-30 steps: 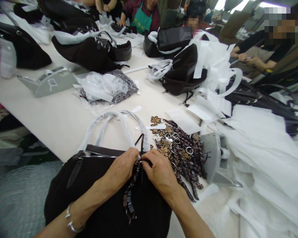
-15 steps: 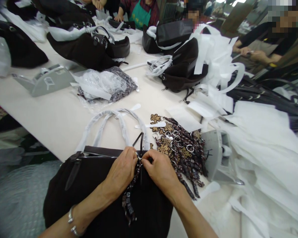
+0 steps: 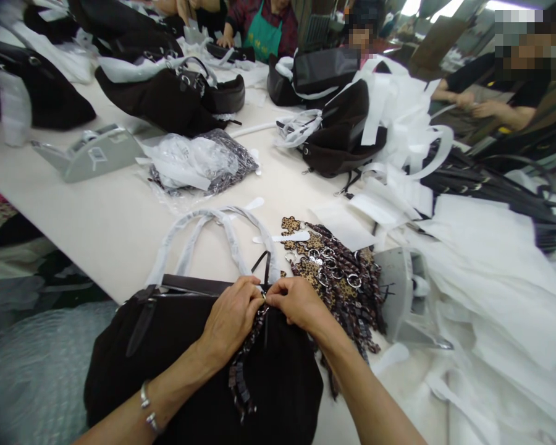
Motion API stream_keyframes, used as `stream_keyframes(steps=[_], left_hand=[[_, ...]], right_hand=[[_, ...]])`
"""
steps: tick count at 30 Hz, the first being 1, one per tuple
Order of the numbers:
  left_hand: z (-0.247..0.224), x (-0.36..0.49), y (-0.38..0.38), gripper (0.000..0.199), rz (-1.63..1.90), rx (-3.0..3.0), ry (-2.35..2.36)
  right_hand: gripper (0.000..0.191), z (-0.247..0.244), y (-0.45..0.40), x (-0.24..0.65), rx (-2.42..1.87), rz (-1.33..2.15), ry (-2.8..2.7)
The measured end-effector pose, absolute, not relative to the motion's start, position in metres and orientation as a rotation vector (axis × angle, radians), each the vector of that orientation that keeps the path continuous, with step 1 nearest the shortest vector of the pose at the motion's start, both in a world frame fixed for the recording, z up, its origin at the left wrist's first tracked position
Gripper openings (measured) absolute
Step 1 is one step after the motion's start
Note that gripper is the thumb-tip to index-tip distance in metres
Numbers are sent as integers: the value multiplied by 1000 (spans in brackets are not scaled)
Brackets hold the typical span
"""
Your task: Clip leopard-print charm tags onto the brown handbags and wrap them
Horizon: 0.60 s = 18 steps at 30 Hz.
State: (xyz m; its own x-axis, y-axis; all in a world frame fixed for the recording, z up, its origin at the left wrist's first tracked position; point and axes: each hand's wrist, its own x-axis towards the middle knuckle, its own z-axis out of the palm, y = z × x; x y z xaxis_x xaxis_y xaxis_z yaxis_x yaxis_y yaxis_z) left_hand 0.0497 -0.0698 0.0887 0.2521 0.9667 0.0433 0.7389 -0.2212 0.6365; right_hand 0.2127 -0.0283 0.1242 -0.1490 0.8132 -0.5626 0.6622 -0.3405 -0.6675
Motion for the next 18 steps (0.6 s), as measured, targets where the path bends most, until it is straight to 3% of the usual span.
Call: stream_keyframes(steps=[3,9,18], left_hand=[[93,49,-66,10,709,1913,1520],[105,49,-61,17,903,1872,1261],[109,44,-56,17,947,1469,1020]], right_hand=[[12,122,-32,215,-1859,1399,-1724],[18,128,-57,210,-1659,738,-1871],[17,144,-62,229,-1626,721,-2289]])
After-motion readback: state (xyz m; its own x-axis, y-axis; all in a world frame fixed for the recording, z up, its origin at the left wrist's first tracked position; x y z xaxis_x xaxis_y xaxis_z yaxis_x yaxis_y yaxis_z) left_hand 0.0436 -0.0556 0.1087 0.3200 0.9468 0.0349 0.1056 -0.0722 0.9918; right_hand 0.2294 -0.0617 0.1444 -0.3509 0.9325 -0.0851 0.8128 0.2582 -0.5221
